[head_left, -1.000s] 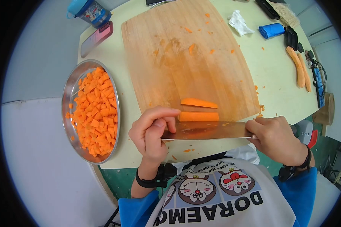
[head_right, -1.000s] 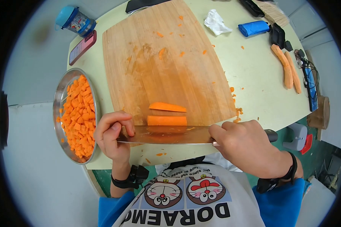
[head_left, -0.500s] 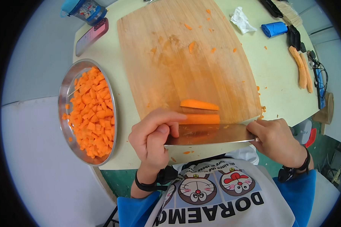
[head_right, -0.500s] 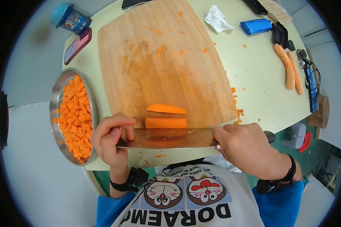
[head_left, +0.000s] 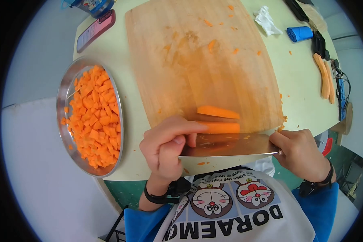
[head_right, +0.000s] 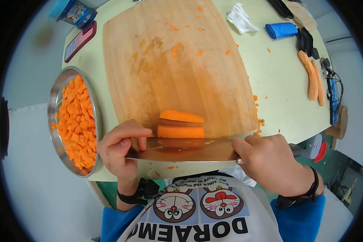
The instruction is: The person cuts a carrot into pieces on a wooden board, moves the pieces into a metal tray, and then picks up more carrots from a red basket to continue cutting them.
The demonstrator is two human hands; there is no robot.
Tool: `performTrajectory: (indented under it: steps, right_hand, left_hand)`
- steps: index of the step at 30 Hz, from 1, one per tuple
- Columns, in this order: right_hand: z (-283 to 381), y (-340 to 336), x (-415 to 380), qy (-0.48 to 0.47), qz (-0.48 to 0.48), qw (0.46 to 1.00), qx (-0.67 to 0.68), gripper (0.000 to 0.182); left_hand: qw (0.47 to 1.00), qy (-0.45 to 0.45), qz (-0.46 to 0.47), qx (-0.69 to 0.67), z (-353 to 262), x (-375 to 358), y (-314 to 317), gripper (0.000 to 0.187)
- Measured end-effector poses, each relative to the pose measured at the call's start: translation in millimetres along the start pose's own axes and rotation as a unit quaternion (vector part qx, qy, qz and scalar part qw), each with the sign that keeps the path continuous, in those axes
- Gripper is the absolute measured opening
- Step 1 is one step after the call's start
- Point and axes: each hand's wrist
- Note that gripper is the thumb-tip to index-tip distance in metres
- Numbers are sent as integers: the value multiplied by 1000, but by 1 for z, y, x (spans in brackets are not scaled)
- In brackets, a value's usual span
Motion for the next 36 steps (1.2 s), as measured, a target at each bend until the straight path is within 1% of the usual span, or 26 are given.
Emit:
performTrajectory:
  steps: [2, 5, 6, 8, 9, 11, 14, 17, 19, 21, 22, 24, 26, 28, 30, 32, 33, 35, 36]
  right_hand:
    - [-2, 3, 3, -3, 2, 1000, 14, 16]
    - [0, 7, 0, 4, -14, 1000, 22, 16]
    - [4, 6, -3, 6, -17, 1000, 6, 17]
    - [11, 4, -6, 9, -20, 1000, -11, 18]
    - [16, 2, -7, 15, -23, 999, -29, 18]
    - [20, -1, -8, 19, -26, 998, -50, 18]
    - [17, -5, -2, 1, -19, 996, -82, 19]
    - [2, -2, 7, -18, -17, 998, -56, 18]
    - [-4, 1, 10, -34, -16, 999, -9, 17]
    - [-6, 3, 11, -33, -14, 999, -3, 17]
    - [-6, 3, 11, -34, -12, 999, 2, 17]
    - [-1, 3, 7, -23, -13, 999, -22, 17]
    - [5, 2, 3, -18, -13, 999, -45, 17]
    - [11, -1, 1, 3, -4, 998, -66, 16]
    - [11, -2, 3, -6, -6, 998, -66, 16]
    - [6, -3, 6, -17, -10, 997, -69, 16]
    - [1, -1, 10, -23, -7, 999, -44, 16]
    - [-4, 1, 13, -30, -7, 999, -19, 17]
    - [-5, 1, 13, -30, -6, 999, -16, 17]
  left_hand:
    - [998, -20, 34, 58, -6, 5, 4, 32]
    - [997, -31, 43, 56, -6, 5, 3, 32]
    - [997, -33, 41, 57, -4, 4, 1, 32]
    - [998, 19, 53, 14, 5, 0, -6, 32]
    - [998, 18, 52, 13, 11, -2, -8, 32]
    - [996, 48, 35, -64, 19, -5, -13, 26]
    - [997, 34, 31, -61, 16, -6, -12, 26]
    - [999, 34, 31, -24, 10, -6, -8, 25]
    - [999, 25, 36, -17, 8, -5, -6, 25]
    - [999, 17, 44, -10, 7, -4, -5, 25]
    - [998, 28, 46, -13, 8, -4, -5, 25]
    - [998, 40, 46, -17, 11, -5, -7, 25]
    - [997, 44, 42, -48, 15, -9, -11, 25]
    - [997, 40, 41, -41, 17, -11, -13, 27]
    - [998, 37, 40, -37, 18, -11, -13, 30]
    - [997, 53, 39, -39, 17, -11, -12, 26]
    - [997, 56, 37, -37, 14, -10, -9, 26]
    - [999, 11, 34, 11, 6, -6, -4, 25]
    - [999, 13, 36, 11, 6, -6, -4, 25]
Point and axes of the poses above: each hand's wrist, its own x-axis towards the middle knuckle, its own y-axis out of the palm, z = x × y, and after that the axes turned 14 degrees about y, right-handed
